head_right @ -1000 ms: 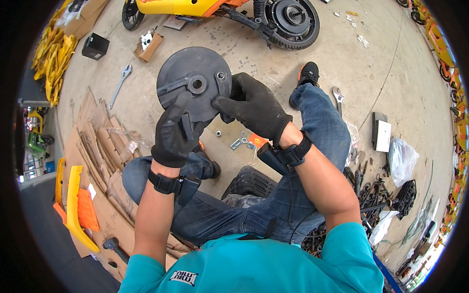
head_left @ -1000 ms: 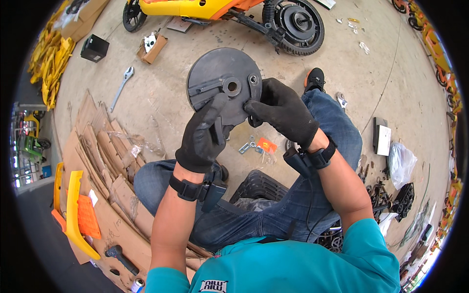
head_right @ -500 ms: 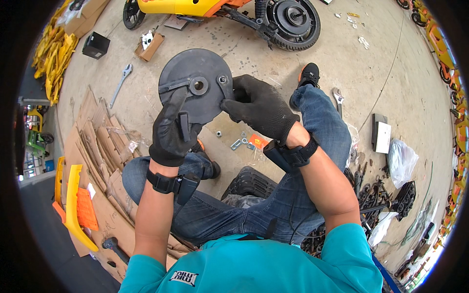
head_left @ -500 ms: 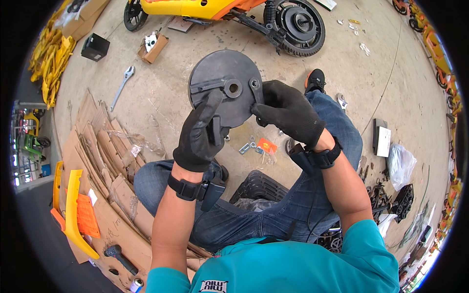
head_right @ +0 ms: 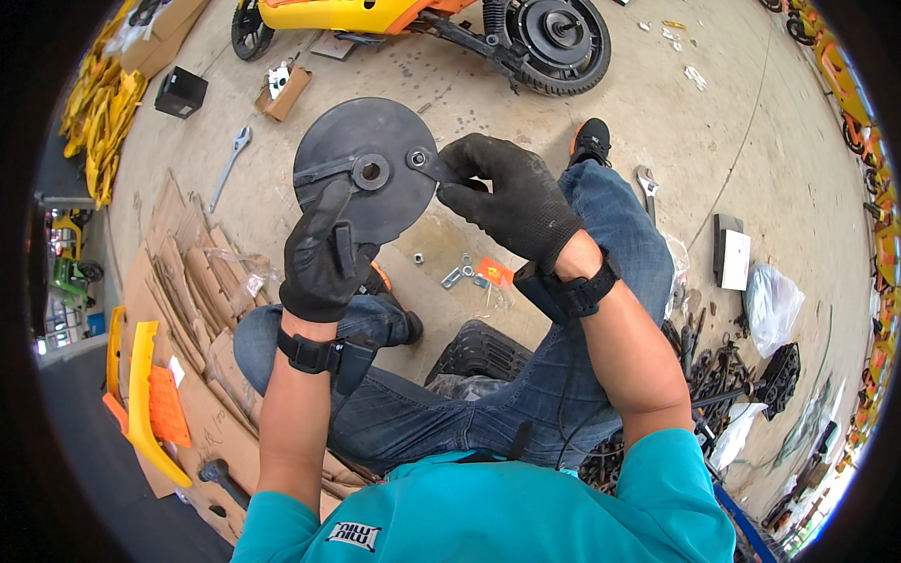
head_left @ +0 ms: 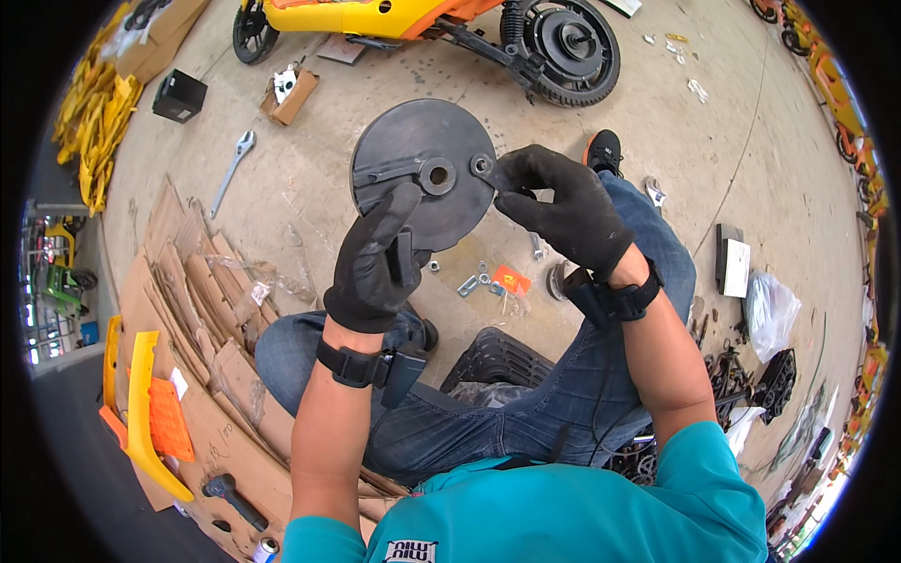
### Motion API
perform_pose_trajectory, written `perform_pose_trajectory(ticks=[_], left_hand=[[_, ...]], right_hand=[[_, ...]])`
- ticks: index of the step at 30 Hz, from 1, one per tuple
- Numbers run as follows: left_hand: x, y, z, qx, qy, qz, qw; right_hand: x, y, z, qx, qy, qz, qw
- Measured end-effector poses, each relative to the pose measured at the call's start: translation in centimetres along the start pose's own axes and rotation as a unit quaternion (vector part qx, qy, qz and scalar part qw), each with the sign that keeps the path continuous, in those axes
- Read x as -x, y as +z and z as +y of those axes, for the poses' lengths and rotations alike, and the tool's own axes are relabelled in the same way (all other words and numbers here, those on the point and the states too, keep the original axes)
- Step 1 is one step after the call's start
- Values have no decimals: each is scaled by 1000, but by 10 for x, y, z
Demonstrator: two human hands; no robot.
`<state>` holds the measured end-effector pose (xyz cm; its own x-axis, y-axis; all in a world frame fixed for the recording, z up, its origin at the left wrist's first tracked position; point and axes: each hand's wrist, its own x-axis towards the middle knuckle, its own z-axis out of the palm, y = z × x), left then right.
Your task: The person, wearing black gloves, uses their hands to manipulate and reassemble the internal components of a drum brake assembly, including the brake shoes and springs.
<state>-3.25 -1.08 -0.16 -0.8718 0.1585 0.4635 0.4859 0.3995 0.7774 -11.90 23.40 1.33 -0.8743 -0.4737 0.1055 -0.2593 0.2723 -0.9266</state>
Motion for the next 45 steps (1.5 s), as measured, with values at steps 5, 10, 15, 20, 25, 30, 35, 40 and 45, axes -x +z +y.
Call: perform_pose_trajectory(ticks=[5, 10, 15, 20, 25, 30, 35, 40, 45], left_hand=[[5, 2, -6, 58, -47, 6, 997], [5, -1, -7, -49, -25, 4, 998], [2, -2, 1, -65, -10, 10, 998], [2, -2, -6, -115, -4, 10, 993], [7, 1, -18, 30, -121, 28, 992], [5, 1, -9, -60, -31, 17, 998], [2, 1, -4, -25, -34, 5, 999], [4, 0, -10, -87, -3, 18, 996], [6, 2, -13, -63, -11, 31, 997]], right_hand=[[0, -6, -1, 30, -18, 10, 999], [-2, -11, 0, 54, 5, -10, 998], [-2, -13, 2, 73, -18, -6, 997], [-3, -13, 1, 68, -14, -12, 998], [-3, -12, -1, 56, 0, -13, 998], [-2, -13, -4, 60, 3, -19, 998], [-1, -12, -7, 68, -16, -13, 997], [2, -4, -11, 17, -12, 12, 1000], [5, 3, -13, 1, 8, 21, 1000]])
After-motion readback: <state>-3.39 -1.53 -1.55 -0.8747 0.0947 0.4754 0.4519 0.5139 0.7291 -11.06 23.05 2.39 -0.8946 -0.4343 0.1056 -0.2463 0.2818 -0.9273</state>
